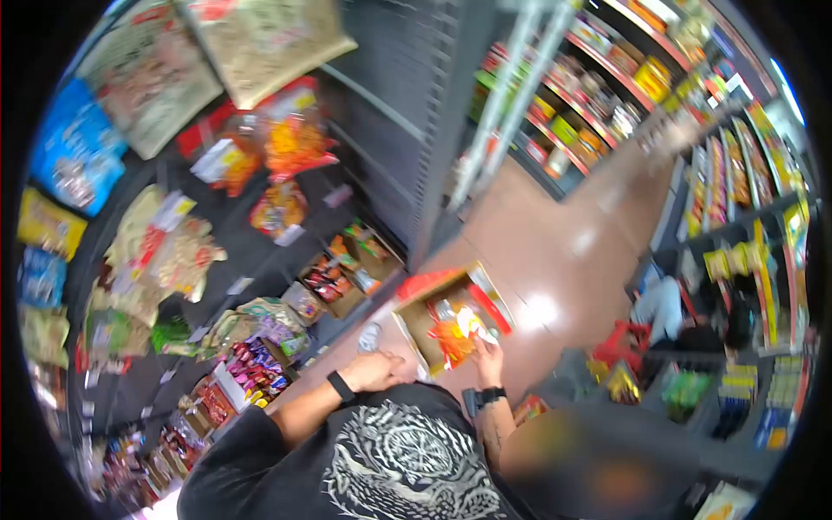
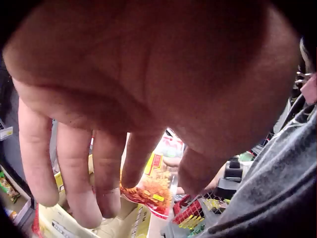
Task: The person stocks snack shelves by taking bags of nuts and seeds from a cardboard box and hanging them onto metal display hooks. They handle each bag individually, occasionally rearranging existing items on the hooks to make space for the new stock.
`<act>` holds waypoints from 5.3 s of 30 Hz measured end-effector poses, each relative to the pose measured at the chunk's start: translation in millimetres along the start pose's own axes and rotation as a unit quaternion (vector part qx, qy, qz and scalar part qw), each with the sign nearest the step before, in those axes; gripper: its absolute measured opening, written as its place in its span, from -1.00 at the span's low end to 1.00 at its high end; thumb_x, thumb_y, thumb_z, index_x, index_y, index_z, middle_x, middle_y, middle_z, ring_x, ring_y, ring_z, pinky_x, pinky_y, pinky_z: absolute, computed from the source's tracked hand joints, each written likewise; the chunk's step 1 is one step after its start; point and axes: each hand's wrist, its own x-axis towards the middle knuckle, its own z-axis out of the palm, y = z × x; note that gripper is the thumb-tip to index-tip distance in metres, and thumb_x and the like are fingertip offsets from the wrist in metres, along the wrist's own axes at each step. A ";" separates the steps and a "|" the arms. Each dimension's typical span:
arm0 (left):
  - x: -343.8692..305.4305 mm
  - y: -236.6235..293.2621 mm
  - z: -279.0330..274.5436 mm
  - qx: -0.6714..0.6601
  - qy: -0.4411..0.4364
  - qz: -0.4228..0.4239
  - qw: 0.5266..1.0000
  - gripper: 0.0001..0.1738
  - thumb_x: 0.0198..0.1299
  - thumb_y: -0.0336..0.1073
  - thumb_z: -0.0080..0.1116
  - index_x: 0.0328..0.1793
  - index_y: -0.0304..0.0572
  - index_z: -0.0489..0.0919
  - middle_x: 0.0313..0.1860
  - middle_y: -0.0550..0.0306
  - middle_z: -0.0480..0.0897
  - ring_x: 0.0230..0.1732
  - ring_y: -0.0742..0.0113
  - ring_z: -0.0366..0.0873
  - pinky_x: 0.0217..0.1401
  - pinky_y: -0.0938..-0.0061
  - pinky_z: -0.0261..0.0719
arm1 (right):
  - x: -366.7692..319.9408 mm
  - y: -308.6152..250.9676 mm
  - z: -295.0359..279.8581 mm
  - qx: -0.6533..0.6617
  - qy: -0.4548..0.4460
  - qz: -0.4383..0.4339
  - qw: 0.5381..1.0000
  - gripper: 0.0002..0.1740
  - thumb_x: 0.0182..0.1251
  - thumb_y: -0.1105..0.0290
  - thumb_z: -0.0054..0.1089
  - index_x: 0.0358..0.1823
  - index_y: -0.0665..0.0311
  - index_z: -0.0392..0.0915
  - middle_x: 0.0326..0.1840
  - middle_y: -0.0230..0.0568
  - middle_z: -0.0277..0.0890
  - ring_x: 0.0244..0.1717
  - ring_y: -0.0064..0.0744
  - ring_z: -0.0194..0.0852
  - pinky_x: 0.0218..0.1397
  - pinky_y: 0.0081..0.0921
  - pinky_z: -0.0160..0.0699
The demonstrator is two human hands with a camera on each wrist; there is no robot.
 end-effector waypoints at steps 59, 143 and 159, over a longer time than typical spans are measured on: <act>-109.6 -51.4 -225.7 -0.472 0.571 -0.007 0.672 -0.74 0.16 -0.30 0.17 -0.13 -0.25 0.39 -0.23 0.26 0.46 -0.18 0.53 0.37 -0.03 0.60 0.33 | -28.8 -13.9 158.6 -0.236 -0.240 -0.064 0.940 -0.68 0.32 0.43 0.09 0.06 0.42 0.46 -0.08 -0.17 0.58 -0.10 -0.46 0.56 0.01 -0.57 0.51; -73.9 -58.3 -235.4 -0.420 0.655 -0.022 0.628 -0.73 0.37 -0.27 -0.02 0.10 -0.26 0.41 -0.19 0.26 0.50 -0.27 0.60 0.40 -0.25 0.66 0.35 | -27.9 -19.3 57.2 -0.127 -0.229 0.072 0.962 -0.57 0.37 0.29 0.08 0.19 0.34 0.37 -0.03 -0.19 0.54 -0.05 -0.43 0.49 0.00 -0.54 0.46; -49.7 4.6 -242.0 -0.530 0.627 0.105 0.561 -0.81 0.35 -0.30 0.00 0.01 -0.19 0.46 -0.17 0.29 0.55 -0.17 0.55 0.51 -0.11 0.60 0.46 | -31.0 -0.3 -43.0 -0.139 -0.182 0.092 0.969 -0.53 0.35 0.25 0.09 0.23 0.25 0.34 0.06 -0.27 0.50 0.03 -0.45 0.50 -0.01 -0.50 0.45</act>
